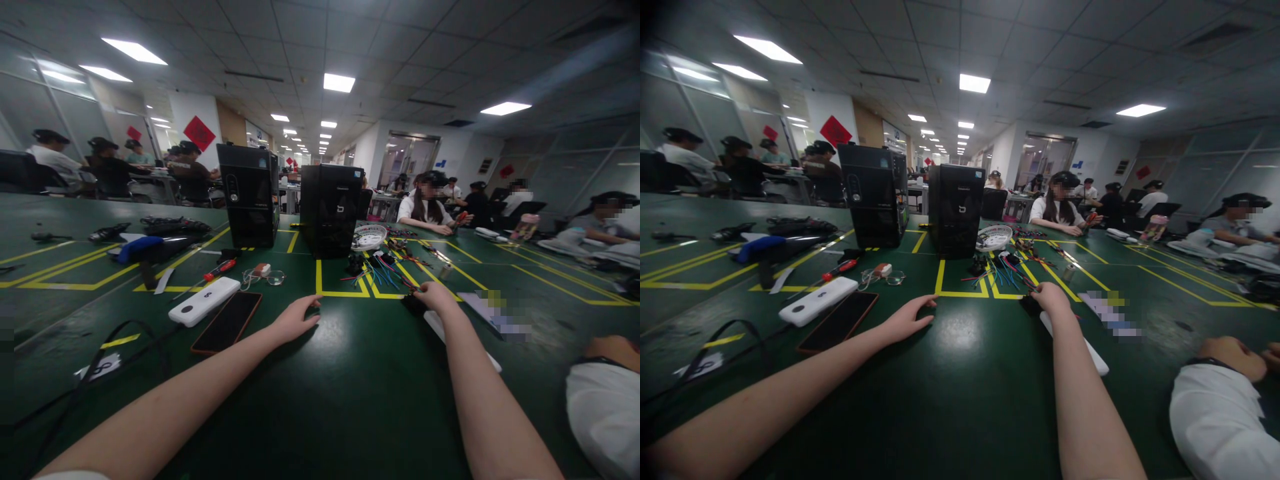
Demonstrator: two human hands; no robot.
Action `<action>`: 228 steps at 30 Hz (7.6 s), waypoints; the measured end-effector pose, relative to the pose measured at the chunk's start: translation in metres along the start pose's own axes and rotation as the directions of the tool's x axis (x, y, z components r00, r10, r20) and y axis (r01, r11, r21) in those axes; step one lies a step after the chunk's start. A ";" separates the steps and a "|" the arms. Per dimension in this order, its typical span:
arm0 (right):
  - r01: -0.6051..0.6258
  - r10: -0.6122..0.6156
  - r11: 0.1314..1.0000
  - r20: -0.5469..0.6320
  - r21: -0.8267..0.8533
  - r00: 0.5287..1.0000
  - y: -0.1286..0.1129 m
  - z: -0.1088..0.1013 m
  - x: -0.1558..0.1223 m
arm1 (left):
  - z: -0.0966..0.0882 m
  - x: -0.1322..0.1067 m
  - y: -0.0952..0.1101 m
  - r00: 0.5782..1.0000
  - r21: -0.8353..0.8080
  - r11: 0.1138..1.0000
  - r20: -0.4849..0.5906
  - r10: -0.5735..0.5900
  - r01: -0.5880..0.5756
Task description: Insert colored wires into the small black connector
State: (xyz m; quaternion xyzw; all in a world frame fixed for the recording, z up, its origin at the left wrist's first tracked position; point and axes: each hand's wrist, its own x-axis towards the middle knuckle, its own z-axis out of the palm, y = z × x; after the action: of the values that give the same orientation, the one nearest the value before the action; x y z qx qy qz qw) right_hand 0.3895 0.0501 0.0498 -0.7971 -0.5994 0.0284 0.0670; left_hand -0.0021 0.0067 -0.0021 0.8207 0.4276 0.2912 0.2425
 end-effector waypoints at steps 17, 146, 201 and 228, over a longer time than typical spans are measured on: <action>0.078 -0.084 0.996 0.151 0.050 0.985 -0.003 -0.004 -0.003 | 0.005 0.003 0.008 1.000 0.006 1.000 -0.006 -0.010 0.010; 0.796 -0.812 0.568 -0.014 0.209 0.584 -0.162 -0.002 -0.119 | 0.011 0.011 0.031 0.990 0.217 0.966 0.004 -0.142 0.137; 0.806 -0.793 0.582 -0.143 0.107 0.592 -0.174 0.020 -0.124 | 0.001 -0.002 0.015 0.996 0.031 0.999 -0.090 0.017 -0.014; 0.769 -0.678 0.631 -0.405 0.109 0.613 -0.177 0.051 -0.129 | 0.013 0.009 0.015 0.993 0.035 0.999 -0.117 0.006 -0.002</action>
State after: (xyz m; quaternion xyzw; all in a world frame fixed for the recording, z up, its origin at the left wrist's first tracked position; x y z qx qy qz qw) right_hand 0.1790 -0.0214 0.0202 -0.4589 -0.8418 -0.0516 0.2794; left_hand 0.0195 0.0049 0.0008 0.8071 0.4445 0.3317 0.2024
